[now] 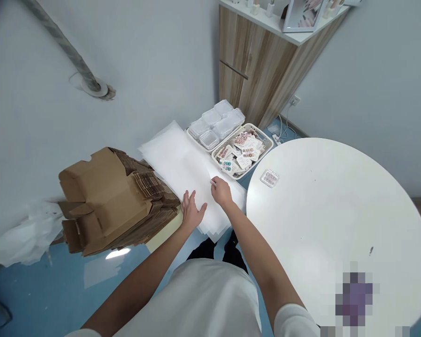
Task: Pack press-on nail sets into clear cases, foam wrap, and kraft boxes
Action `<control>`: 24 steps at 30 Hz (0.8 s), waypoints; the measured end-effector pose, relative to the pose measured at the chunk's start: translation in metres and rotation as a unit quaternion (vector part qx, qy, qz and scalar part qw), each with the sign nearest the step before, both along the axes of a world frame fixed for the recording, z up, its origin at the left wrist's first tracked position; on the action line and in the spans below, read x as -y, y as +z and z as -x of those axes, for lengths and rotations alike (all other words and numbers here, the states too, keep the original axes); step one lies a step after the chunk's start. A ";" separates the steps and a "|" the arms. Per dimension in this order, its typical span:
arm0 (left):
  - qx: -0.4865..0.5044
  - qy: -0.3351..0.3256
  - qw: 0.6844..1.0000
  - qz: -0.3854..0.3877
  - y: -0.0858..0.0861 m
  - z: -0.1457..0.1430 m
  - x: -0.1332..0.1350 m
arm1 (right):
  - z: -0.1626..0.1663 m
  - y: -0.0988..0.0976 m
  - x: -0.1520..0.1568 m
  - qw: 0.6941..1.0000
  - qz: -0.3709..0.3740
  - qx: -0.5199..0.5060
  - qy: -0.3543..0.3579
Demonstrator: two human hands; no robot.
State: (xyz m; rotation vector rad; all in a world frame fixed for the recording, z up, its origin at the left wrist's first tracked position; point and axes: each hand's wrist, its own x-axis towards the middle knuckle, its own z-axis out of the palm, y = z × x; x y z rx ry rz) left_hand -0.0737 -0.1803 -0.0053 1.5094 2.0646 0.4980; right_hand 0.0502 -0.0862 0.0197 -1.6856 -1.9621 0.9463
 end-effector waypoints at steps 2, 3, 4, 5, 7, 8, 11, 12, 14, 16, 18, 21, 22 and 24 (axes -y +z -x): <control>0.028 0.019 0.999 -0.007 0.003 0.001 -0.003 | -0.010 0.017 0.001 1.000 -0.022 0.001 0.022; 0.046 0.030 0.998 -0.007 0.005 0.000 -0.004 | -0.017 0.026 0.003 0.999 -0.038 -0.005 0.026; 0.066 0.045 0.997 -0.007 0.006 -0.002 -0.006 | -0.024 0.035 0.005 0.998 -0.054 -0.018 0.023; 0.089 0.061 0.994 -0.006 0.007 -0.005 -0.007 | -0.033 0.044 0.008 0.997 -0.067 -0.042 0.011; 0.149 0.095 0.984 0.003 0.009 -0.015 -0.009 | -0.053 0.058 0.016 0.988 -0.078 -0.119 -0.057; 0.188 0.107 0.976 0.011 0.011 -0.021 -0.011 | -0.063 0.064 0.022 0.977 -0.075 -0.167 -0.109; 0.337 0.081 0.937 0.051 0.020 -0.048 -0.014 | -0.096 0.072 0.045 0.916 -0.041 -0.294 -0.269; 0.392 0.048 0.916 0.066 0.025 -0.058 -0.016 | -0.106 0.072 0.056 0.896 -0.030 -0.316 -0.311; 0.477 -0.024 0.873 0.097 0.034 -0.078 -0.019 | -0.125 0.070 0.081 0.864 -0.022 -0.328 -0.382; 0.503 -0.077 0.852 0.126 0.043 -0.098 -0.022 | -0.141 0.066 0.110 0.842 -0.042 -0.310 -0.440; 0.478 -0.119 0.858 0.148 0.049 -0.115 -0.024 | -0.156 0.063 0.142 0.827 -0.058 -0.283 -0.482; 0.430 -0.226 0.859 0.162 0.050 -0.141 -0.024 | -0.178 0.061 0.188 0.828 -0.071 -0.226 -0.509; 0.416 -0.271 0.852 0.165 0.049 -0.150 -0.023 | -0.185 0.061 0.202 0.834 -0.070 -0.207 -0.507; 0.384 -0.349 0.838 0.172 0.045 -0.168 -0.022 | -0.199 0.061 0.227 0.850 -0.055 -0.182 -0.491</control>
